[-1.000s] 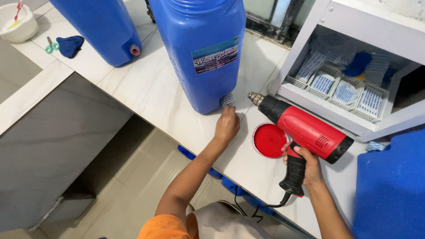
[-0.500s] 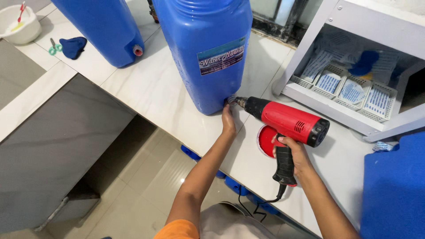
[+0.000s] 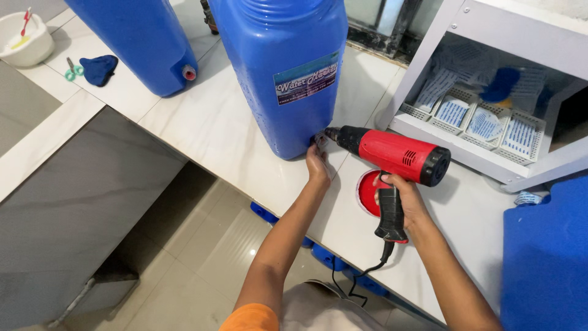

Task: The person uses a heat gun to apply labels to blue plastic containers, then wipes the countertop with a cloth. They wash a container with a sponge under running water, rinse it, and place it on the counter. The person repeats the labeling process on another container and washes a second container in the sink.

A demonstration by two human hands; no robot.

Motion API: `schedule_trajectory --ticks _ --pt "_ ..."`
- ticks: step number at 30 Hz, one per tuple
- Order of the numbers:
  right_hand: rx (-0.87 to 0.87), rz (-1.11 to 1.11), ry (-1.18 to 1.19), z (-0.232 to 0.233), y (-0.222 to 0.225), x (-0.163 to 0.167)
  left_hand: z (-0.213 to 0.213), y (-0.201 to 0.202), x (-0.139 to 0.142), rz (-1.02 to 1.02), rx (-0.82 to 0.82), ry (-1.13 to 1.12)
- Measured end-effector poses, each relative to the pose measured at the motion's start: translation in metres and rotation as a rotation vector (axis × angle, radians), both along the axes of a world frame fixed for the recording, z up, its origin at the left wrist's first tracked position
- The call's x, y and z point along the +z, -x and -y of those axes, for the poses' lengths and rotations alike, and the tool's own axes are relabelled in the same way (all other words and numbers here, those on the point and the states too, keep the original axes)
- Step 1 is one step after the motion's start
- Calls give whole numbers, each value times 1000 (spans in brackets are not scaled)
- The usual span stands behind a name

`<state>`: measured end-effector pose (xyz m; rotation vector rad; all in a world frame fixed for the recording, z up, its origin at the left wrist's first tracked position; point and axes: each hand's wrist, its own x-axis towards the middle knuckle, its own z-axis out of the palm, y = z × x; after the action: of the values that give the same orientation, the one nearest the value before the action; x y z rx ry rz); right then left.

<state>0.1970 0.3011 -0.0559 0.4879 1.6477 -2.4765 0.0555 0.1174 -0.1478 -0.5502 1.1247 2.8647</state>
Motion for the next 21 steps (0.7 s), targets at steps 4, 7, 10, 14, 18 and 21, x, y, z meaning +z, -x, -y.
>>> schedule_trajectory --ticks 4,7,10,14,18,21 --pt "-4 35 5 -7 -3 -5 1 0 0 -4 -27 38" --pt "-1 67 26 -10 -7 -11 1 1 0 4 -25 7" --pt "-22 84 24 -9 -10 -14 2 0 5 -26 -45 22" --pt "-40 113 54 -8 -14 -14 4 -10 12 -23 -52 51" --pt "-6 87 65 -10 -14 -14 8 -20 13 57 -37 13" --pt "23 45 3 -13 -19 -8 11 -19 13 -37 -19 -204"
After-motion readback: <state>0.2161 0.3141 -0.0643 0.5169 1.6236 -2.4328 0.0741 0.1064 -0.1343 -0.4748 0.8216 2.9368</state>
